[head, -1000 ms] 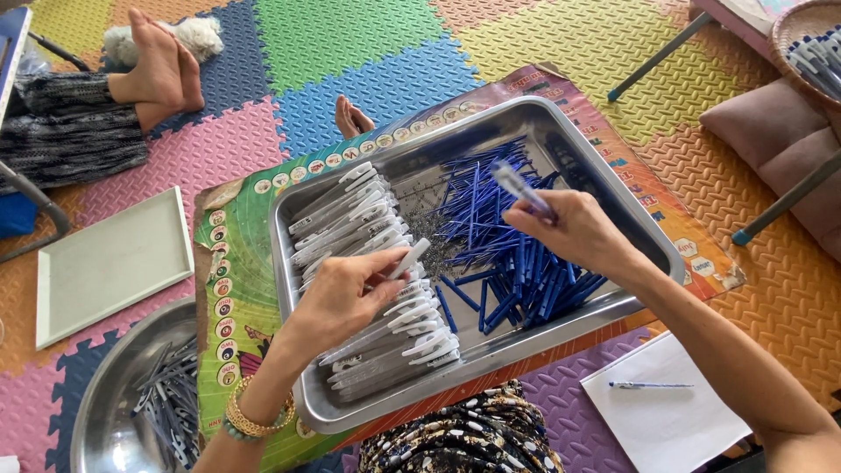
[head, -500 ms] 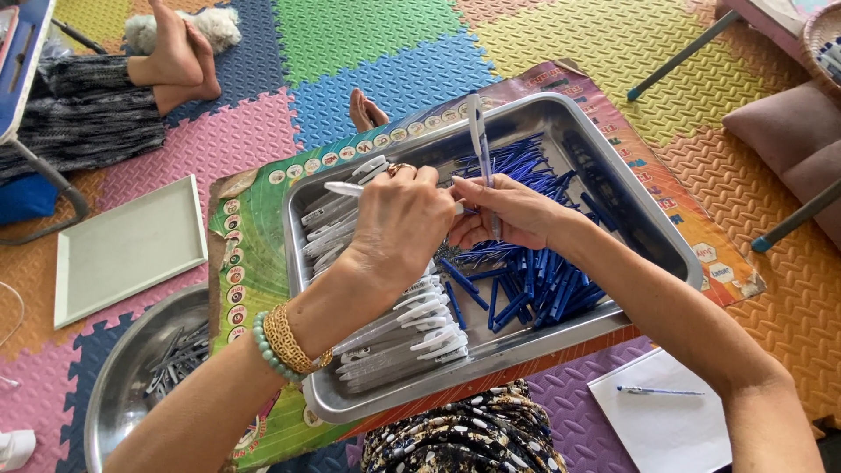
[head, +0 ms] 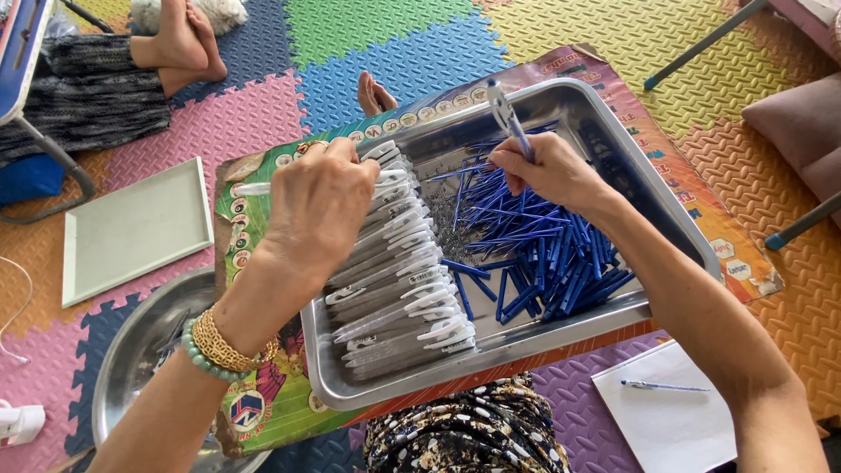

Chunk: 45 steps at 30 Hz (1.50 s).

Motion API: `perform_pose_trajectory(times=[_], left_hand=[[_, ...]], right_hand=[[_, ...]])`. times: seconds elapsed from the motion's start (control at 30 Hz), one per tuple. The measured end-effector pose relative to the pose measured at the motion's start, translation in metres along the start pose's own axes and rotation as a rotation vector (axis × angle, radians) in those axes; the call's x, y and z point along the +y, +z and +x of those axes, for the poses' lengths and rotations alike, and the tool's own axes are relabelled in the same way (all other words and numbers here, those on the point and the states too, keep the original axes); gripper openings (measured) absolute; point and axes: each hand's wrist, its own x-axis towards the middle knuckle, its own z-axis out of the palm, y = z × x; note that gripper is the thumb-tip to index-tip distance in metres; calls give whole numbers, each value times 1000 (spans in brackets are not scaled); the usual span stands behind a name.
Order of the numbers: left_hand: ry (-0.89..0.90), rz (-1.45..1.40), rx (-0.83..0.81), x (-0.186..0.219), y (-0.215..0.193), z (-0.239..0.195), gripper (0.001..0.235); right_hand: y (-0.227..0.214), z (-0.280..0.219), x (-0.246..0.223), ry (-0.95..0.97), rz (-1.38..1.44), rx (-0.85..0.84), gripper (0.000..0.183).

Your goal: The person assembles pens by picking up white pen bodies and blue ink cartridges from a metal tray. They insert the cartridges into the bodies and place the assembled pens back into the tray. The person also picks up loose pen parts from a metal bowl on the floor.

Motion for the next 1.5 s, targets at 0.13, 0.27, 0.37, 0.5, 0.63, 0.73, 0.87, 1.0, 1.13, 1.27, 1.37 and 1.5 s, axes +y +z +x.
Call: perform_pose_trajectory(times=[0.13,0.27,0.37,0.5,0.63,0.73,0.87,1.0,1.13,1.27,1.37,1.5], left_hand=[[-76,-99,-116,9,-5,-26,24],[-95,-403,-343,19,57,-70,24],[-87,-590,-265,28,101,-86,23],[-91,-692,-162,37,132,-97,31],[-105,-663,-109,43,136,-107,25],[-56,-525,-12,45,161,-102,26],[-73,-447,77,45,177,-95,26],[-94,-370,102,46,180,-105,31],[-79,-311,211,39,179,-98,32],[-101,-455,250,11,124,-97,47],[-231,-598,376,-60,103,-138,33],[-599,-447,439,-172,156,-246,34]], right_hand=[[-3,-2,1,-62,-225,29,21],[-2,-3,5,-109,-347,31,25],[-1,-5,2,-109,-406,-2,31],[-10,1,18,-117,-607,-41,34],[-18,3,28,-107,-670,-60,32],[-25,2,30,-108,-697,-101,18],[-30,1,27,-97,-839,-75,20],[-29,2,21,-33,-875,-5,36],[-23,-3,9,-45,-875,-30,37],[-25,-6,0,-135,-828,-80,40],[-20,-9,-6,-182,-878,-96,41],[-28,-9,23,-285,-1013,-39,41]])
